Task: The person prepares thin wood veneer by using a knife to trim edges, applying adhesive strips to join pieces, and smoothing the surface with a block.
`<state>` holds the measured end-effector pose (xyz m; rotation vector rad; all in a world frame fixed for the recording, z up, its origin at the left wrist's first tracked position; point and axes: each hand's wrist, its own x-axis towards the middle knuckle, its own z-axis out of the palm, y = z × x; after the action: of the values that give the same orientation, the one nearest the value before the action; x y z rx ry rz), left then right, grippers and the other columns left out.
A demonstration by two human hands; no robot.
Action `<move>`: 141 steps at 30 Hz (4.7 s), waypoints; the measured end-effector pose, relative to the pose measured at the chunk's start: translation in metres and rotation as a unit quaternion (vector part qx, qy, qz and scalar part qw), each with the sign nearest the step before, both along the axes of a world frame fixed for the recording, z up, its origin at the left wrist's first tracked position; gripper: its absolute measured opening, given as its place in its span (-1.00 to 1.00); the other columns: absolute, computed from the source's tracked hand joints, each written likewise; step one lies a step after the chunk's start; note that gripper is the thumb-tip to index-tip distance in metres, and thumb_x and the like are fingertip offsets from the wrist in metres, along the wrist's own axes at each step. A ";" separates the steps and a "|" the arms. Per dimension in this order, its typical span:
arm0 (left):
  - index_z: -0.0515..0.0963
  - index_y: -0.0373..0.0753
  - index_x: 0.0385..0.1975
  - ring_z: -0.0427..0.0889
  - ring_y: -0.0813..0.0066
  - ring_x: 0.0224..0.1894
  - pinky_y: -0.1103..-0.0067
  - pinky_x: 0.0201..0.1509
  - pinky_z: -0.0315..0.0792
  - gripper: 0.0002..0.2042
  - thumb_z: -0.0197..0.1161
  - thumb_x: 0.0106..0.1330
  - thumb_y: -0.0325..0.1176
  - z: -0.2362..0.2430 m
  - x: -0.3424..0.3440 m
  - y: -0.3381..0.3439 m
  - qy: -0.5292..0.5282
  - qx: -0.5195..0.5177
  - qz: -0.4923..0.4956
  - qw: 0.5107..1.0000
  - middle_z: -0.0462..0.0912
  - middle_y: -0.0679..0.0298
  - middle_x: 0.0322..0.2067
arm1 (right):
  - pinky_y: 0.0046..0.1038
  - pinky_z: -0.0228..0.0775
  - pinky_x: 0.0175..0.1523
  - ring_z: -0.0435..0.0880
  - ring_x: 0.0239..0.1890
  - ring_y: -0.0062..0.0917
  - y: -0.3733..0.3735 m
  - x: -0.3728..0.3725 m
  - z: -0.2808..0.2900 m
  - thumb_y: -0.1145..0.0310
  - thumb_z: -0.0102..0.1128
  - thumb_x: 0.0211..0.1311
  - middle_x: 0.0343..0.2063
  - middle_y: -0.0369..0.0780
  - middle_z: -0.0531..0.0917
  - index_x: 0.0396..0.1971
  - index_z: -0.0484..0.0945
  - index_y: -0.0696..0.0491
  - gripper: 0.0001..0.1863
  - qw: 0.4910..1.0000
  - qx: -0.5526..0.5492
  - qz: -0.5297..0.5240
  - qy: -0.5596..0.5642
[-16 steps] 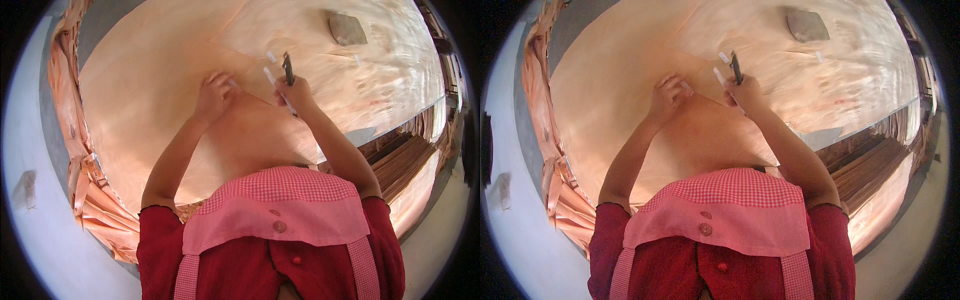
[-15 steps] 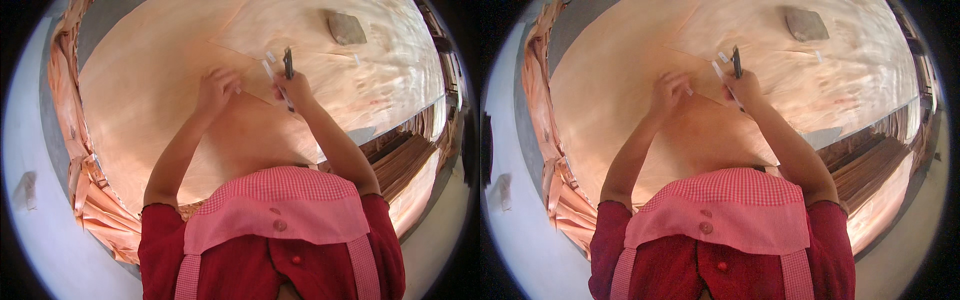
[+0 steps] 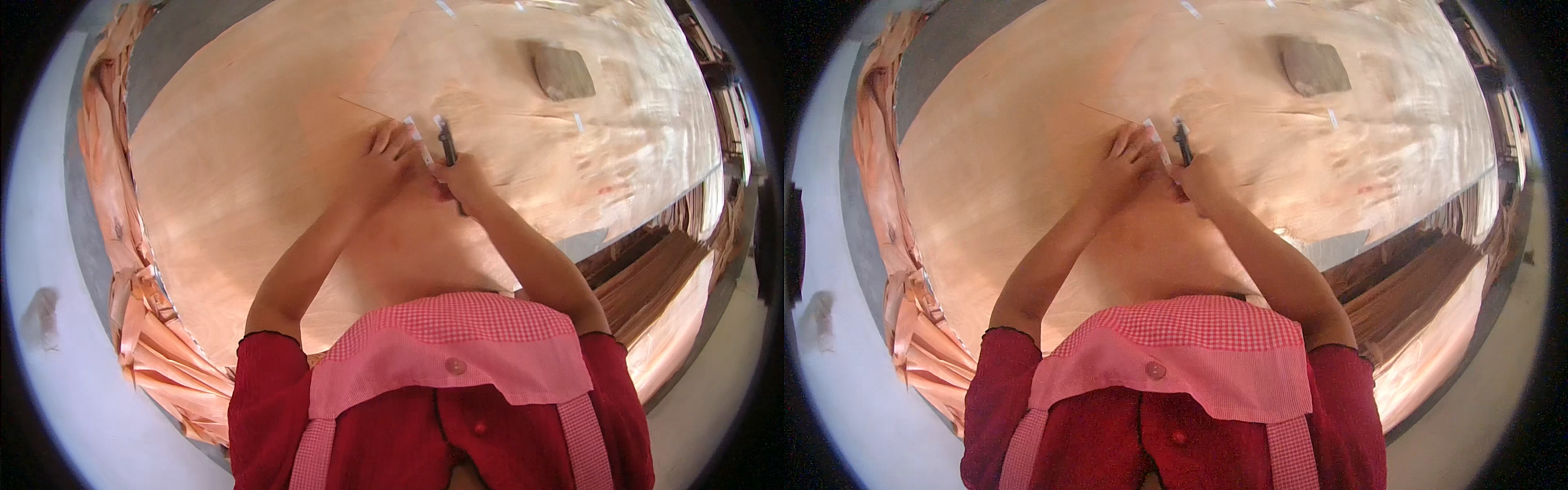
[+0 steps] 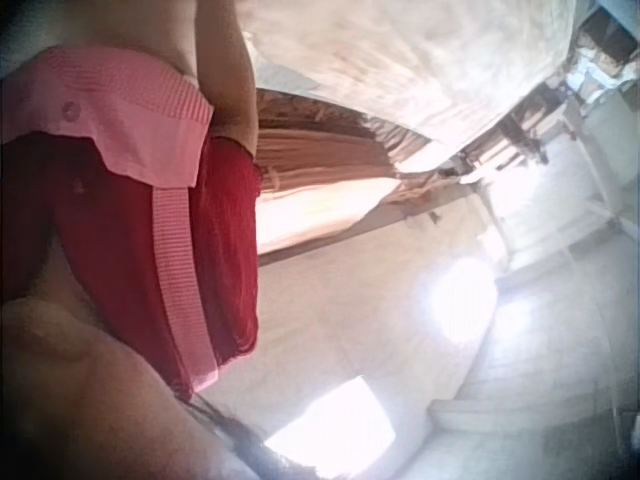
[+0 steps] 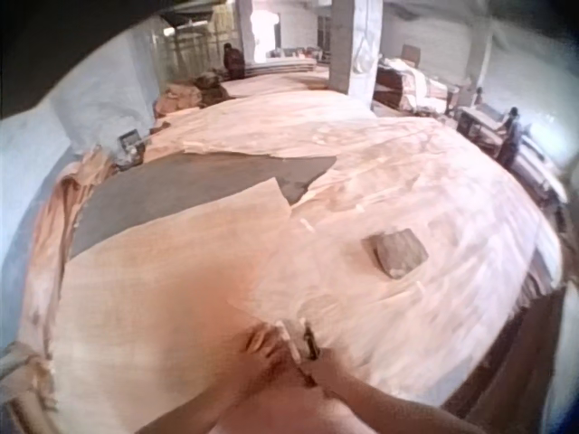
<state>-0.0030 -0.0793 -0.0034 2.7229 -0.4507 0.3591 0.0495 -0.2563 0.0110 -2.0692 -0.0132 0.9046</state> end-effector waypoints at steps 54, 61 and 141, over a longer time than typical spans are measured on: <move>0.49 -0.27 -0.40 0.49 0.11 -0.23 0.33 -0.17 0.35 -0.79 0.08 0.12 -0.26 0.000 -0.635 -0.112 0.137 -0.302 0.611 0.719 0.52 0.09 -0.35 | -0.62 0.19 -0.70 0.31 -0.80 -0.66 0.059 -0.349 0.045 0.33 0.05 0.16 -0.70 -0.25 0.50 -0.22 0.43 0.13 -0.77 0.942 0.167 0.248 0.151; 0.52 -0.30 -0.43 0.53 0.10 -0.39 0.38 -0.34 0.38 -0.76 0.10 0.12 -0.23 0.003 -0.781 -0.025 0.106 -0.447 0.656 0.599 0.55 0.01 -0.46 | -0.63 0.19 -0.71 0.33 -0.79 -0.66 0.223 -0.421 0.016 0.30 0.07 0.15 -0.68 -0.25 0.50 -0.35 0.42 0.07 -0.84 0.939 0.246 0.203 0.126; 0.47 -0.19 -0.53 0.55 0.22 -0.51 0.43 -0.46 0.37 -0.86 0.19 0.08 -0.27 -0.013 -0.506 0.658 0.354 -0.254 -0.067 0.898 0.54 0.14 -0.60 | -0.47 0.36 -0.30 0.56 -0.44 -0.38 0.678 -0.608 0.021 0.41 0.09 0.11 -0.50 -0.11 0.57 -0.23 0.51 0.10 -0.79 0.963 -0.098 -0.159 -0.194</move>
<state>-0.5089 0.5785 -0.0160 2.0916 -0.2745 -0.4855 -0.5589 0.4216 0.0315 -2.3171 0.2015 0.3062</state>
